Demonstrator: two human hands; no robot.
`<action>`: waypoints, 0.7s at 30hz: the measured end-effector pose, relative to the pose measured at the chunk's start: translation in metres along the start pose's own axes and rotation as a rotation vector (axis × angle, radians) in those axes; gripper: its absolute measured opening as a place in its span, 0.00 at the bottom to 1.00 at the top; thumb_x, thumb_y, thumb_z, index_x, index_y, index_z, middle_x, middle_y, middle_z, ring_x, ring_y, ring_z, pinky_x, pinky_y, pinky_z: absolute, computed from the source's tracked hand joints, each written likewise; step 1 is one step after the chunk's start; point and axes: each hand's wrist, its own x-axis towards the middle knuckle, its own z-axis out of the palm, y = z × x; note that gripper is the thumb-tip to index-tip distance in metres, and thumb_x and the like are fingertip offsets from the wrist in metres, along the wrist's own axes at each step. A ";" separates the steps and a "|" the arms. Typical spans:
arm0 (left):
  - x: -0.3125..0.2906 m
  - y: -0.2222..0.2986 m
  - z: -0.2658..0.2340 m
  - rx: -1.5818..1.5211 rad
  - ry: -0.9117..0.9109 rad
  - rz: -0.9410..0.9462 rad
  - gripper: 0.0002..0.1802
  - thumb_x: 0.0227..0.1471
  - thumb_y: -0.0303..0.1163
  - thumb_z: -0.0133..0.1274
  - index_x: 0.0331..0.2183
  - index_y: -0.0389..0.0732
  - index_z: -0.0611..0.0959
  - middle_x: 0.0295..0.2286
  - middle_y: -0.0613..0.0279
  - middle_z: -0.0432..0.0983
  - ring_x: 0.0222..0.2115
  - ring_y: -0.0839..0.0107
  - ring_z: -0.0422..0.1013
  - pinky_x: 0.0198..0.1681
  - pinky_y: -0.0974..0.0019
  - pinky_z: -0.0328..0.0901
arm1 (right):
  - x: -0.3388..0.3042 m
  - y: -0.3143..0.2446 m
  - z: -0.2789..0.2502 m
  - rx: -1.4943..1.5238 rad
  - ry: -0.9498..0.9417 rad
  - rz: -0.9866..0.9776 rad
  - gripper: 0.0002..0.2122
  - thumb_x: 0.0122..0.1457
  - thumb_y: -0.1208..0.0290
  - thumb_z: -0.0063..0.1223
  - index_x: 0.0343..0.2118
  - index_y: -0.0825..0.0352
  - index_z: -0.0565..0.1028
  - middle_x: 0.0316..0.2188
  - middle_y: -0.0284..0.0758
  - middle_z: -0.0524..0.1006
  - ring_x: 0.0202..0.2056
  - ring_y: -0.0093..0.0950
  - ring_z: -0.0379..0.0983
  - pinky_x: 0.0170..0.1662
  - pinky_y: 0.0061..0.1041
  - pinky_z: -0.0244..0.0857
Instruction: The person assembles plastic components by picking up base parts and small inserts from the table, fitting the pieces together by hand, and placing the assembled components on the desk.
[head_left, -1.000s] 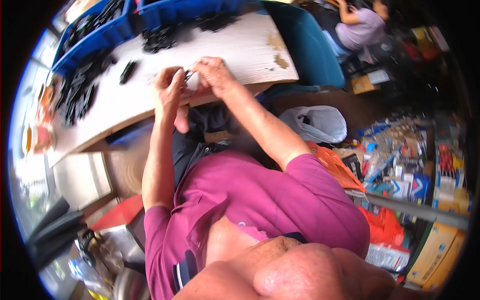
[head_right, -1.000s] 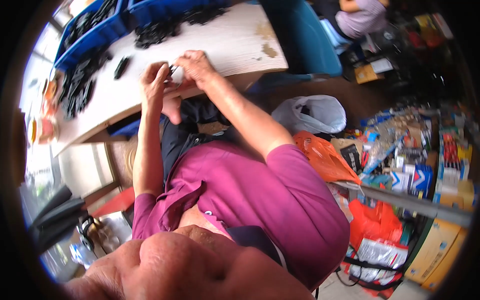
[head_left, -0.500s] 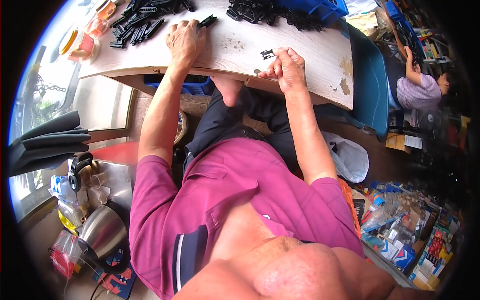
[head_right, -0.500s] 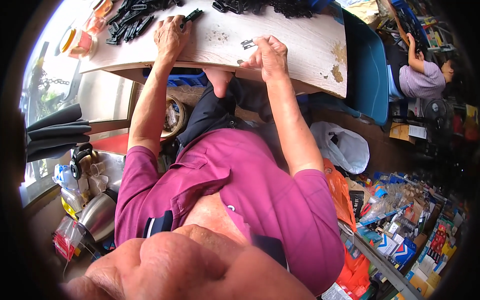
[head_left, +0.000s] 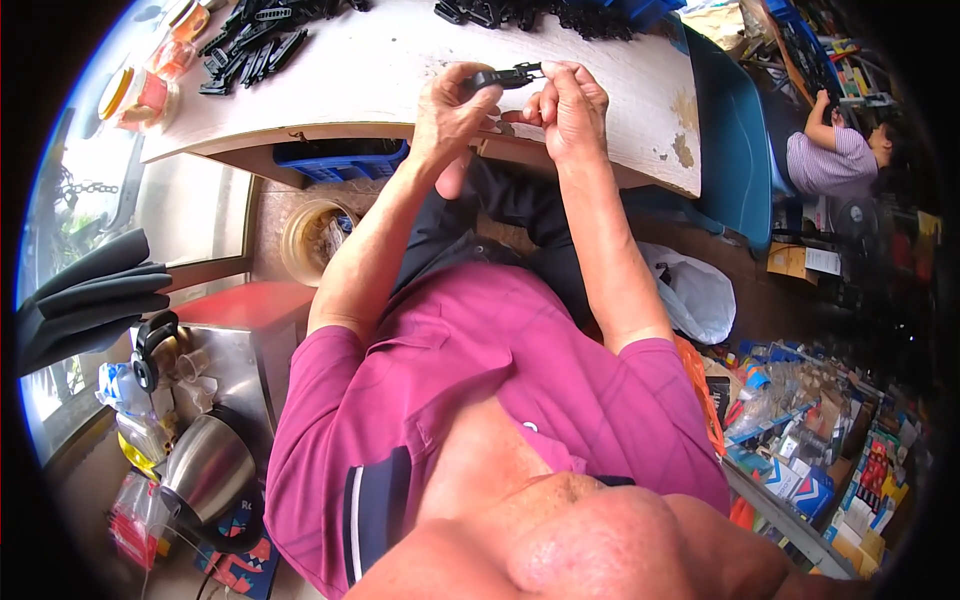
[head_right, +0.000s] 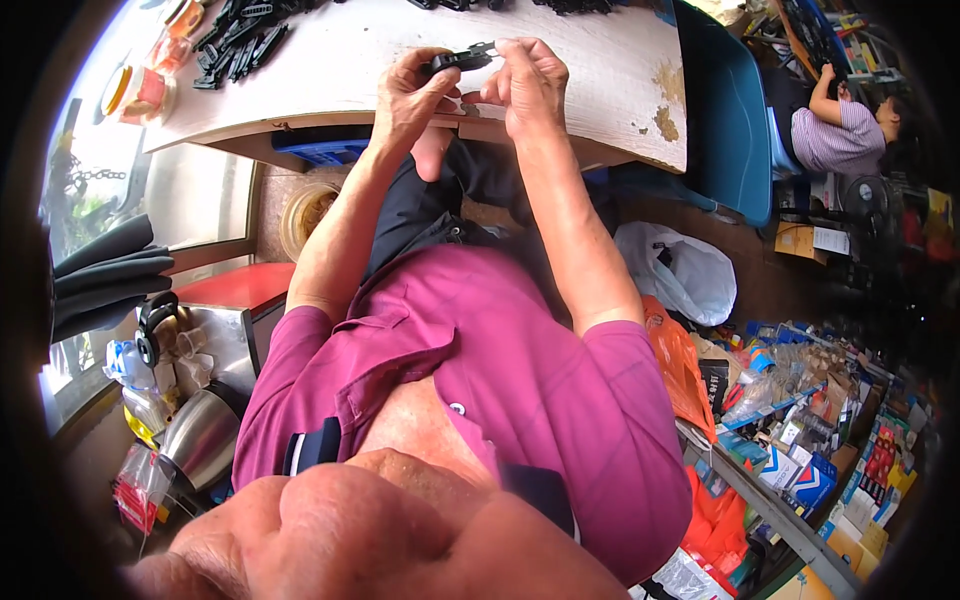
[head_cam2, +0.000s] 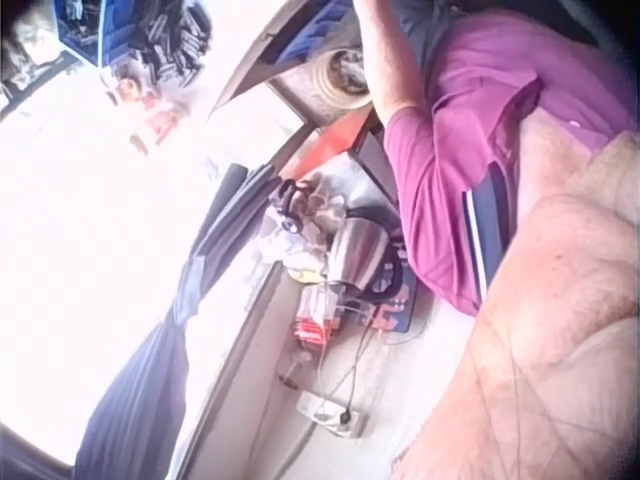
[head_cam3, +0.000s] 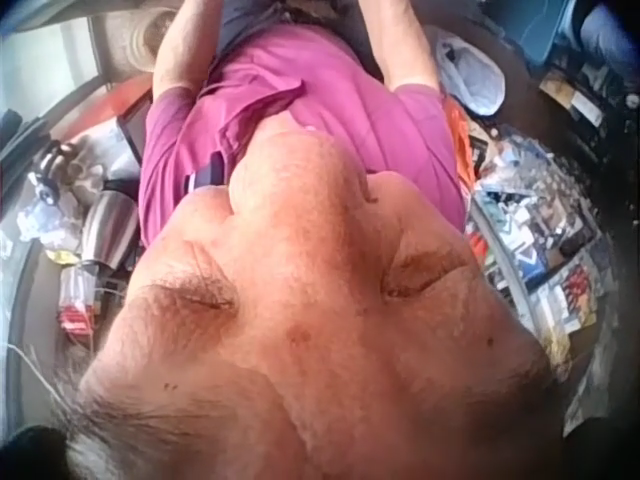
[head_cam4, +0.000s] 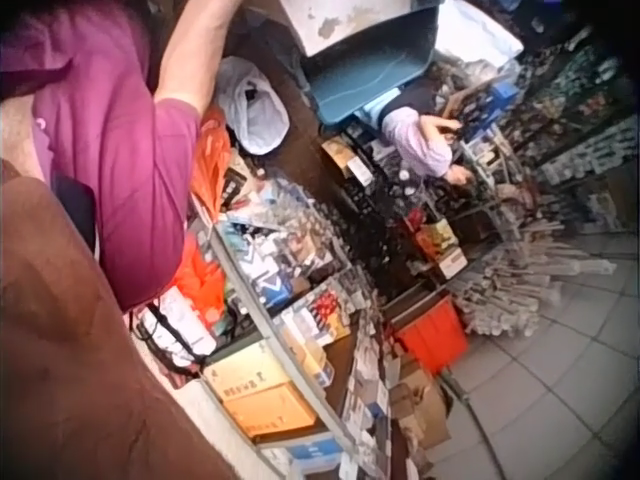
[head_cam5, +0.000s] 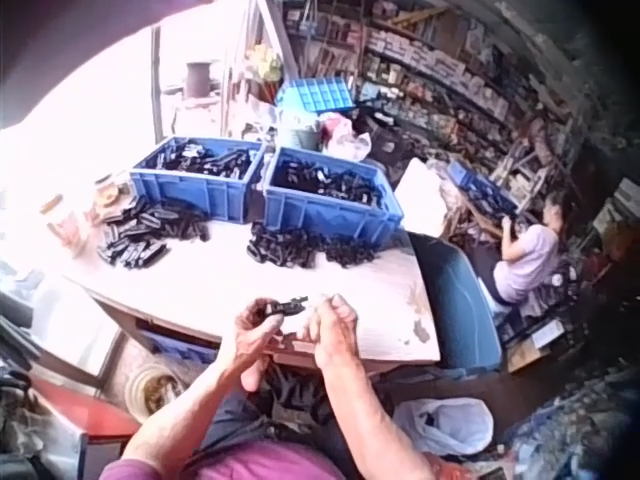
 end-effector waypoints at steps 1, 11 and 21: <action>-0.001 -0.001 0.002 0.020 -0.032 -0.024 0.15 0.53 0.27 0.58 0.43 0.35 0.77 0.27 0.63 0.76 0.25 0.78 0.74 0.26 0.75 0.72 | 0.001 0.001 -0.001 -0.039 -0.013 -0.021 0.06 0.55 0.72 0.55 0.24 0.66 0.72 0.07 0.27 0.63 0.09 0.21 0.62 0.16 0.24 0.66; -0.001 -0.003 0.010 0.276 -0.045 0.045 0.16 0.52 0.27 0.56 0.45 0.34 0.78 0.23 0.65 0.75 0.23 0.80 0.71 0.26 0.75 0.69 | -0.001 0.016 -0.009 -0.072 -0.003 0.001 0.04 0.54 0.75 0.57 0.26 0.67 0.73 0.09 0.27 0.65 0.09 0.19 0.61 0.15 0.20 0.62; 0.004 0.011 0.021 0.259 0.069 0.036 0.15 0.51 0.37 0.57 0.37 0.35 0.83 0.20 0.62 0.76 0.19 0.77 0.71 0.24 0.70 0.67 | 0.001 0.017 -0.001 -0.121 0.022 0.033 0.05 0.52 0.75 0.60 0.23 0.66 0.75 0.15 0.27 0.72 0.11 0.14 0.59 0.15 0.17 0.59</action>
